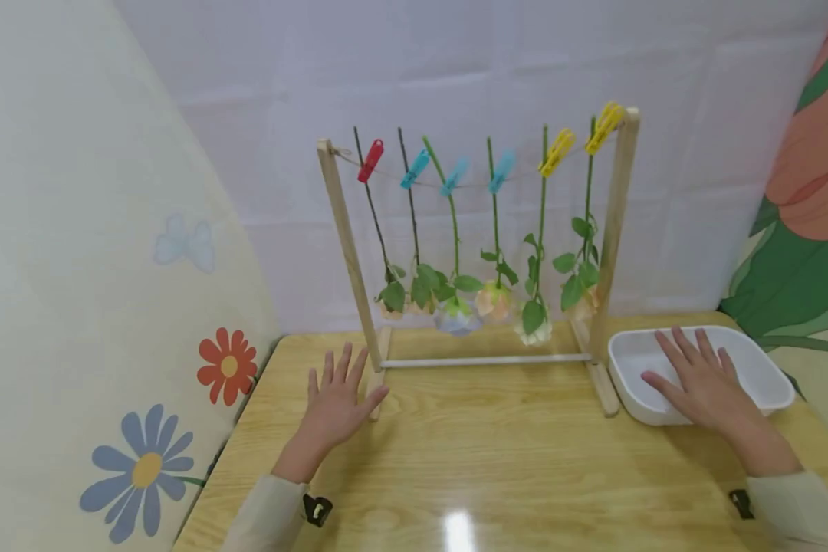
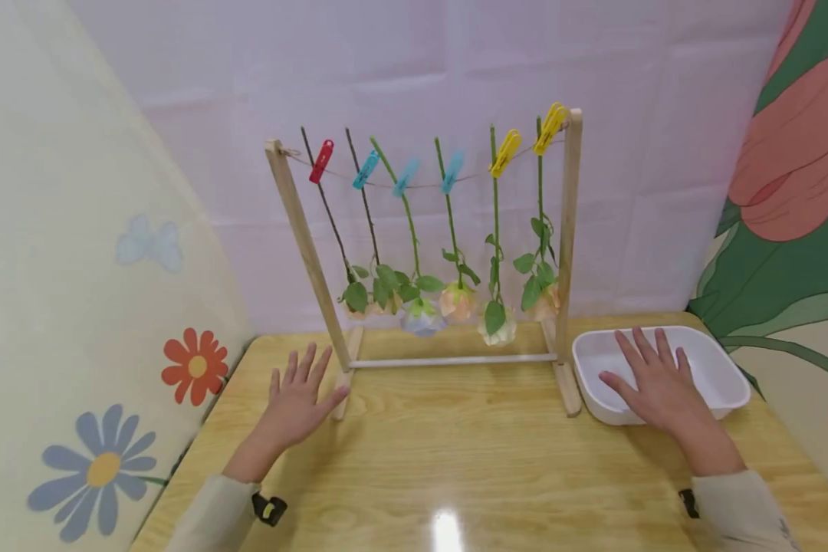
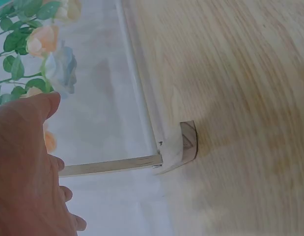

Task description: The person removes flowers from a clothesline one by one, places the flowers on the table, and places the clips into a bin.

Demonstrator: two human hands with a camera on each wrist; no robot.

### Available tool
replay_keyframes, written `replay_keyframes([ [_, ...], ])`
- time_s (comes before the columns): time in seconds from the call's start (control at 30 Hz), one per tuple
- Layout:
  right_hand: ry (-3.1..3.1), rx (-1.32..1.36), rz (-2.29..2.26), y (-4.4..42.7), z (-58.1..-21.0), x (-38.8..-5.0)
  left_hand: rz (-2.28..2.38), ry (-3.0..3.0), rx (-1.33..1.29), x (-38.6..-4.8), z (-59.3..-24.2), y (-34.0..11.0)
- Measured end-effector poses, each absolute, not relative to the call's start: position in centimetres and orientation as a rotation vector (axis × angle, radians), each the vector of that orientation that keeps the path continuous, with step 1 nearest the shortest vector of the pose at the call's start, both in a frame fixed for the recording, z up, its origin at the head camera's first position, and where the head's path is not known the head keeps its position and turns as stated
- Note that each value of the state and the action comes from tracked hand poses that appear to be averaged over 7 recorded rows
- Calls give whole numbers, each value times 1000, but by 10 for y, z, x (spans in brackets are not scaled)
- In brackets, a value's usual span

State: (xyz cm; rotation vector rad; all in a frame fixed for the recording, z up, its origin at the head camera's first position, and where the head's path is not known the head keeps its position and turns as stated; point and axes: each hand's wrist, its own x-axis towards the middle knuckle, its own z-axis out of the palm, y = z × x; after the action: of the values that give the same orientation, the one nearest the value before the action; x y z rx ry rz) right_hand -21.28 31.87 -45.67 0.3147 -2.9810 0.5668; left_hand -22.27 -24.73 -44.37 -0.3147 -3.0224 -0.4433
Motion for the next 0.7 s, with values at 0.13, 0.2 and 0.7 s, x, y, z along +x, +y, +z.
replay_keyframes([
  [0.13,-2955,341,575,316,-453,-215,-459,-2978,-349,-221,-438,-243],
  [0.2,-2933,360,570,314,-449,-216,-473,-2958,-368,-220,-435,-240],
  [0.7,-2765,492,630,299,-413,-217,-481,-2843,-488,-213,-410,-212],
])
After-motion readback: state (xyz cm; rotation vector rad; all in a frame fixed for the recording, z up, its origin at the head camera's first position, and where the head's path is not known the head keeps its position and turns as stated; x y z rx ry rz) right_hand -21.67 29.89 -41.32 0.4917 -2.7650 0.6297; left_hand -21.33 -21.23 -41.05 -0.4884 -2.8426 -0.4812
